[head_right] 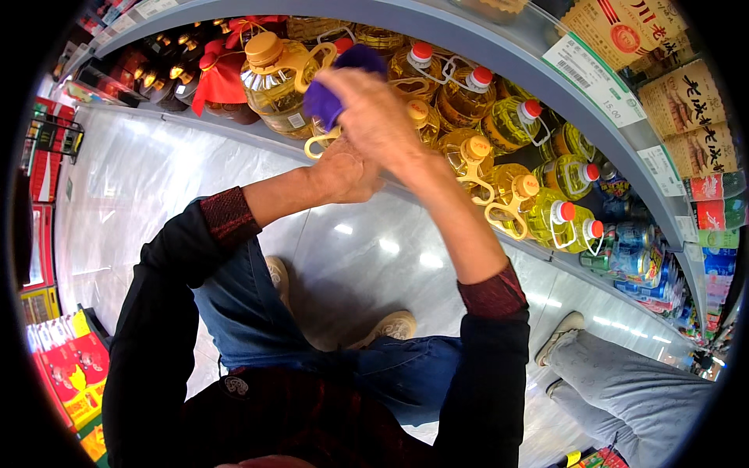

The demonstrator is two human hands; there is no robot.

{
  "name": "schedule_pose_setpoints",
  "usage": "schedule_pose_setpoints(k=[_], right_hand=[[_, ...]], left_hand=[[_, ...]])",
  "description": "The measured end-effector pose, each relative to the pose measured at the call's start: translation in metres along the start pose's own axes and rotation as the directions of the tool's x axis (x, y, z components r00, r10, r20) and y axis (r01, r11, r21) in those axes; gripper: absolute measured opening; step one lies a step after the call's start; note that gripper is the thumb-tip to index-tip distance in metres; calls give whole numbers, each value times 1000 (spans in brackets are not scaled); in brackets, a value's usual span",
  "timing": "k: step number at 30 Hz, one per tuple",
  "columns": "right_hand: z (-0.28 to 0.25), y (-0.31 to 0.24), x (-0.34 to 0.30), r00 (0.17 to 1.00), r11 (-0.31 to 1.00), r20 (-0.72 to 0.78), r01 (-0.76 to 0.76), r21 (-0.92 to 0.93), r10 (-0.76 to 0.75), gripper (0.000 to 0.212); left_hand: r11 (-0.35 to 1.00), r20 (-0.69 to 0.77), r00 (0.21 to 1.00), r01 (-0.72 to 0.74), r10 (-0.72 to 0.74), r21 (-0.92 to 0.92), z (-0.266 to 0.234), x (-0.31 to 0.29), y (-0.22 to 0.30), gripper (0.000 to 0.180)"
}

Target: The person wipes the tops and sides of various oil bottles, six-packs of soda cans, and individual cans on supermarket shelves with a purple cloth.

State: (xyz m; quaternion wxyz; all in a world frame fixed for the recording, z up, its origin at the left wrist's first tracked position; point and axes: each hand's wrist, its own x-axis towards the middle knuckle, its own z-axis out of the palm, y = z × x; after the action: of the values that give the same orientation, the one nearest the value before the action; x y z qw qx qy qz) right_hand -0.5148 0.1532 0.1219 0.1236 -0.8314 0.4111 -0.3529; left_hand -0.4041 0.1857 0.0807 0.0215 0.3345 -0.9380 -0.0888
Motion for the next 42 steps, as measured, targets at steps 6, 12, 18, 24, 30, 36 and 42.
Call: schedule_pose_setpoints(k=[6,12,18,24,30,36,42], right_hand=[[15,-2,-3,971,998,237,-31,-60,45,68],[15,6,14,945,943,123,-316,105,303,56],[-20,37,29,750,492,132,-545,679,648,49],[-100,44,-8,529,500,-160,-598,627,833,58],[-116,69,-25,604,619,-230,-578,531,763,51],[-121,76,-30,625,628,-144,-687,366,767,50],[-116,77,-39,652,665,-149,-697,268,743,60]], left_hand=[[995,219,976,37,-16,-89,-2,-1,-3,56],[998,59,998,-33,36,-54,-12,-5,-3,66],[997,-75,997,8,-2,77,-7,-7,-4,88],[993,-243,970,-21,-9,-119,-11,3,-6,76],[921,-295,945,18,-142,-389,-36,26,-13,47],[996,-351,933,57,-75,-62,-30,51,-36,54],[995,-223,970,87,-94,-39,-43,42,-41,43]])
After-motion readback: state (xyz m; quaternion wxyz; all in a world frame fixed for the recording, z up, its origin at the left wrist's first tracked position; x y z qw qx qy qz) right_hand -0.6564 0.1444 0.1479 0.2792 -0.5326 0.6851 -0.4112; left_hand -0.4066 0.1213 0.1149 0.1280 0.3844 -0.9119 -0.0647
